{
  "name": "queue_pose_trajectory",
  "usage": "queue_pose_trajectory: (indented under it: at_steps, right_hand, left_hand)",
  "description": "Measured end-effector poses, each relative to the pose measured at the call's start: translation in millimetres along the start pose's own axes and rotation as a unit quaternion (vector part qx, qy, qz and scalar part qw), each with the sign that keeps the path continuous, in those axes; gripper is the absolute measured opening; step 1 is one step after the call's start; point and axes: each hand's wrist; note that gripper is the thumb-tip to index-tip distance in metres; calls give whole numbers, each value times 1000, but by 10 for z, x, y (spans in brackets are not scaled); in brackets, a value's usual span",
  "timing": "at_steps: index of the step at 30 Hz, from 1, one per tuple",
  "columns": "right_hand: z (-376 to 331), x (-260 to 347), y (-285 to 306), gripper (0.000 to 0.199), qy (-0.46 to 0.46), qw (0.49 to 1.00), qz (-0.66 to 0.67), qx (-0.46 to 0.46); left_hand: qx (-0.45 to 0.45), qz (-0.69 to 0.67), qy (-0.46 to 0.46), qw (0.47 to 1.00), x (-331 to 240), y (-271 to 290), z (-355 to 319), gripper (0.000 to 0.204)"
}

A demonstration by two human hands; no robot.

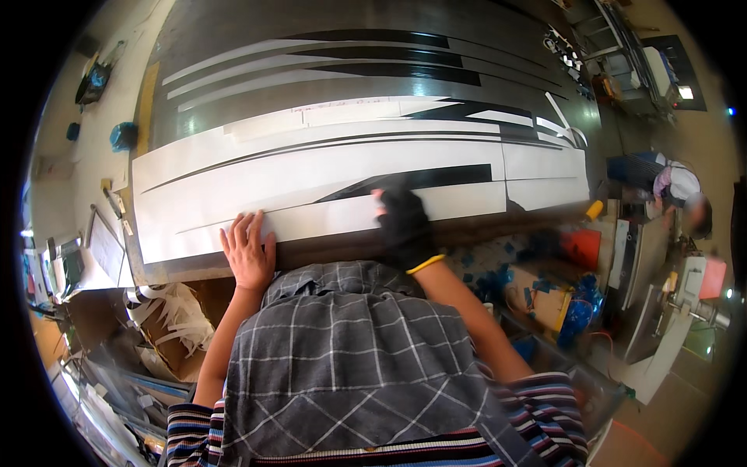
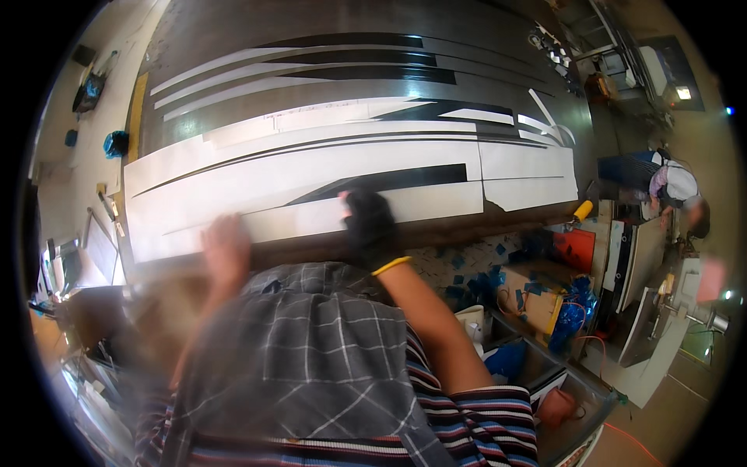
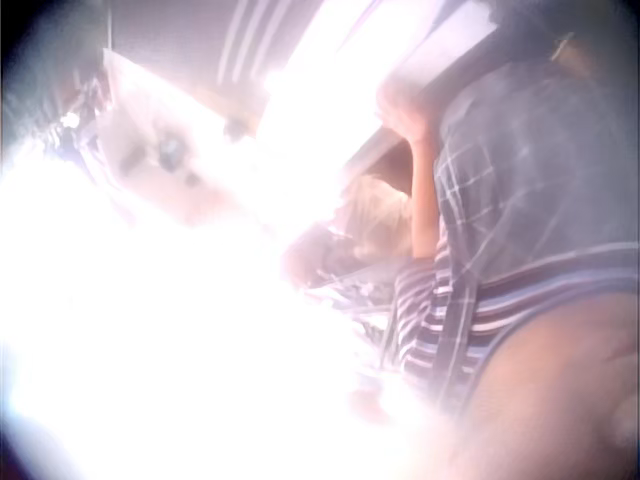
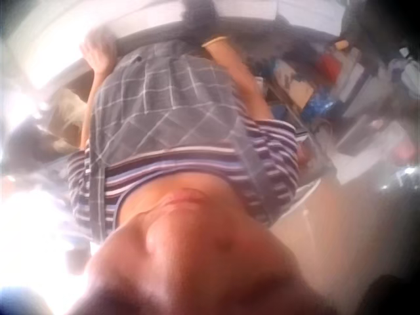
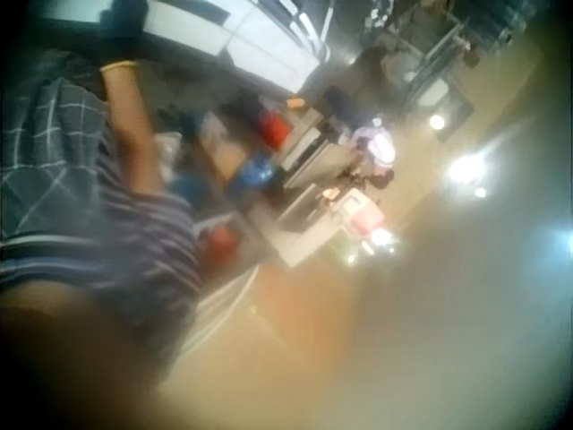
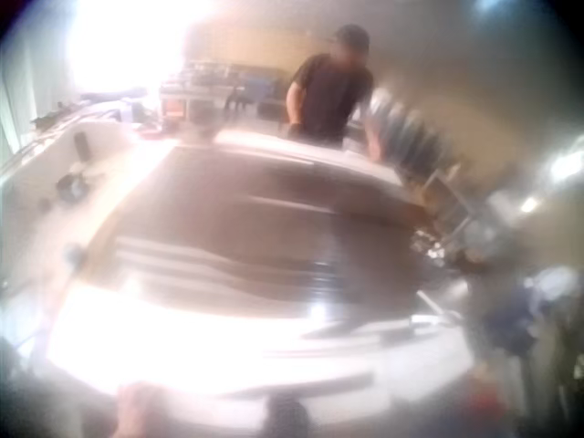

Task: The person aligns and smooths white and black decorative strips onto a large flat panel using a squeegee. They then use a thin wire tool to lift and remove a clear protective film from the surface. The person continues to smooth the applied strips with the squeegee.

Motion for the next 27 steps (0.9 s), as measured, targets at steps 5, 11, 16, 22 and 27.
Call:
queue_pose_trajectory:
  at_steps: [5,11,16,22,27]
  right_hand:
    - [-302,-982,573,32,-67,993,-85,-52]
    - [-72,-148,-22,34,-25,998,33,38]
    - [-205,-760,453,27,-23,999,-22,1]
    - [-444,-1615,1031,24,-123,983,-125,-56]
    - [-153,-760,542,35,-53,999,-4,1]
  left_hand:
    - [8,-2,0,1000,-8,-28,-6,47]
    - [16,23,-6,1000,112,-90,-6,47]
    - [28,24,12,999,102,28,-10,45]
    - [8,17,-11,1000,111,66,22,45]
    - [16,28,8,999,146,79,-17,46]
Point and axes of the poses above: each hand's wrist, its own z-axis towards the middle knuckle, its own y-axis out of the back of the hand, x = y × z, and after that the axes turned 3 degrees about x, right-handed
